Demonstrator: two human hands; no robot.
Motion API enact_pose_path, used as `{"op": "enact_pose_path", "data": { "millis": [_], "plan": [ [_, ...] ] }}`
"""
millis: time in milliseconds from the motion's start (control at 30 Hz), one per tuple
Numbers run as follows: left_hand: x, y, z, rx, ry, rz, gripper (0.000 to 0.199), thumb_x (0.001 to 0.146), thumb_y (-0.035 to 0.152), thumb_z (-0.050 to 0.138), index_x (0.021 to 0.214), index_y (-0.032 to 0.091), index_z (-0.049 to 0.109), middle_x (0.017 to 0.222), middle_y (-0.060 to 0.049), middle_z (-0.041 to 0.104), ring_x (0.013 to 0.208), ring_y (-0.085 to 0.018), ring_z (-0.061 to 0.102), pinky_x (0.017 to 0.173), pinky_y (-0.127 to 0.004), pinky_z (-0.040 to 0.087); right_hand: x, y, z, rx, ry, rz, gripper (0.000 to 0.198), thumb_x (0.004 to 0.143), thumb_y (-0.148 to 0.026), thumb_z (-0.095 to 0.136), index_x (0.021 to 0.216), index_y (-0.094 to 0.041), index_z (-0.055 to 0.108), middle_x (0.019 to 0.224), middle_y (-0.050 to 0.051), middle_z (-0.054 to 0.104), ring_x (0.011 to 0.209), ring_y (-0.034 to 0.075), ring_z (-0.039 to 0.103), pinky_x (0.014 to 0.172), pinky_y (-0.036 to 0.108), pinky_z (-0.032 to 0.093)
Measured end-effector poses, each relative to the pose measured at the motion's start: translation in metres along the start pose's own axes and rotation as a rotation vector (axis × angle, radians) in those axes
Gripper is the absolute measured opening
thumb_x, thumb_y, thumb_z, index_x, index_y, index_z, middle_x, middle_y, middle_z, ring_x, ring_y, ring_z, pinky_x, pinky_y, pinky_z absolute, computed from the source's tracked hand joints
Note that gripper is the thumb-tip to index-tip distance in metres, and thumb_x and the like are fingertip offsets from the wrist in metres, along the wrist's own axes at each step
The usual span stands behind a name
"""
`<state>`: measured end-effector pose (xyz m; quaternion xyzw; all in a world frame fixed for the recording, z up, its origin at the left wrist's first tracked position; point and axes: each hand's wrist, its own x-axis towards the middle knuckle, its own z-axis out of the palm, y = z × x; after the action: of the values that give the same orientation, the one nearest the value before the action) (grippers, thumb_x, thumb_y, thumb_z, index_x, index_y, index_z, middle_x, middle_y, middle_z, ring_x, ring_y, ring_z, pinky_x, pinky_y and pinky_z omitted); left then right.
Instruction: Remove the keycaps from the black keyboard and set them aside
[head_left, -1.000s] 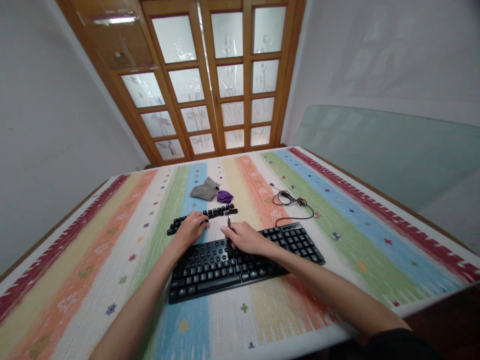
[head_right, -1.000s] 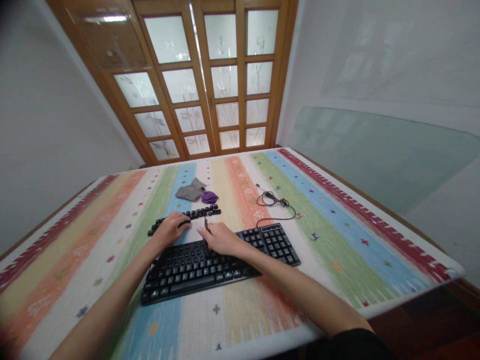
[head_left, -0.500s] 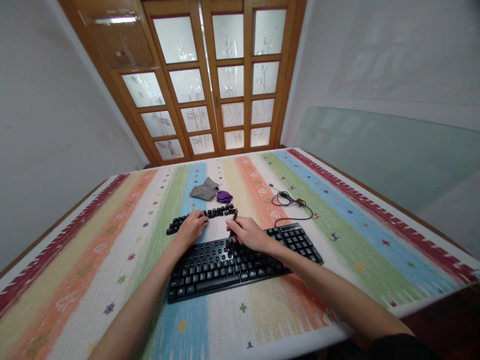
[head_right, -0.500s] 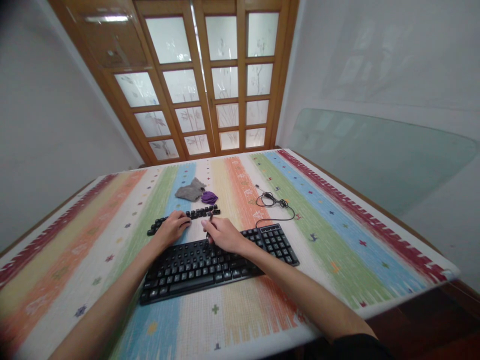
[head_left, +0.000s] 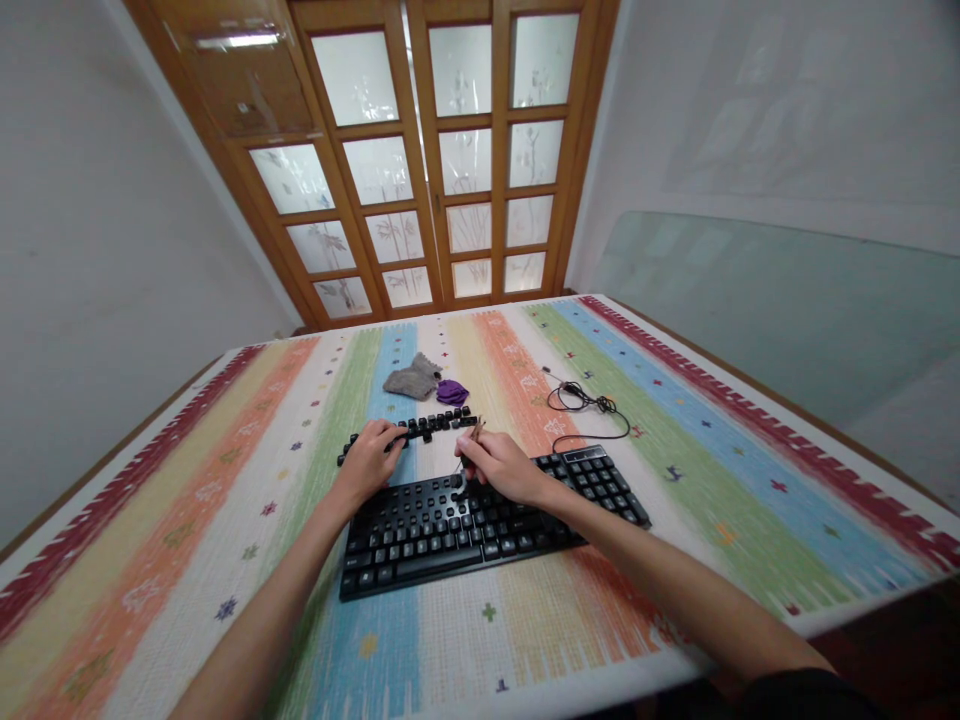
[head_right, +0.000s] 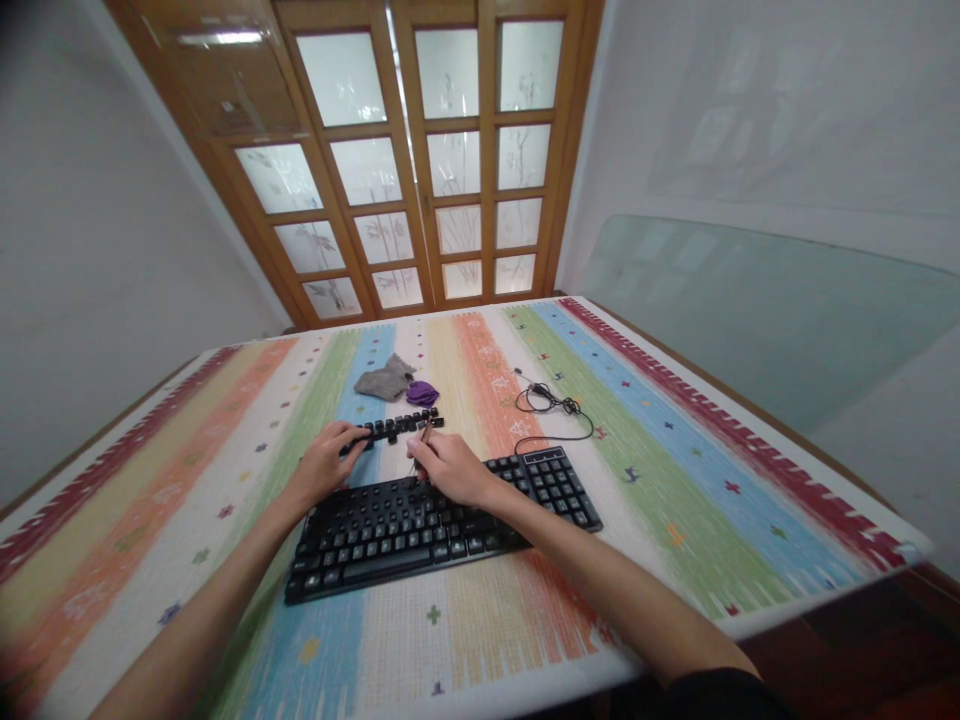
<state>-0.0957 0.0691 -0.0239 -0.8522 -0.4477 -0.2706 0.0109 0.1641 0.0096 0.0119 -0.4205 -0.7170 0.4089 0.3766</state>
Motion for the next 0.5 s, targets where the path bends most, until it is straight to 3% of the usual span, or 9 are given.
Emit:
{"op": "enact_pose_path", "data": {
  "millis": [300,500],
  "plan": [
    [0.016,0.016,0.016,0.053,-0.135,0.124,0.025,0.090,0.016,0.057,0.112,0.017,0.069,0.100,-0.010,0.062,0.096,-0.024,0.058,0.088,-0.038,0.051,-0.002,0.000,0.001,0.013,-0.014,0.007,0.045,0.100,-0.051,0.040,0.085,-0.015,0.061,0.063,0.000,0.059,0.055,0.012,0.055,0.057,0.024,0.043],
    [0.025,0.019,0.024,0.056,-0.195,0.166,0.021,0.089,0.011,0.055,0.101,0.019,0.070,0.091,-0.007,0.061,0.091,-0.022,0.058,0.085,-0.035,0.051,-0.006,0.003,0.000,0.017,-0.010,0.016,0.045,0.100,-0.051,0.040,0.086,-0.014,0.062,0.065,0.001,0.060,0.056,0.013,0.056,0.058,0.025,0.044]
  ]
}}
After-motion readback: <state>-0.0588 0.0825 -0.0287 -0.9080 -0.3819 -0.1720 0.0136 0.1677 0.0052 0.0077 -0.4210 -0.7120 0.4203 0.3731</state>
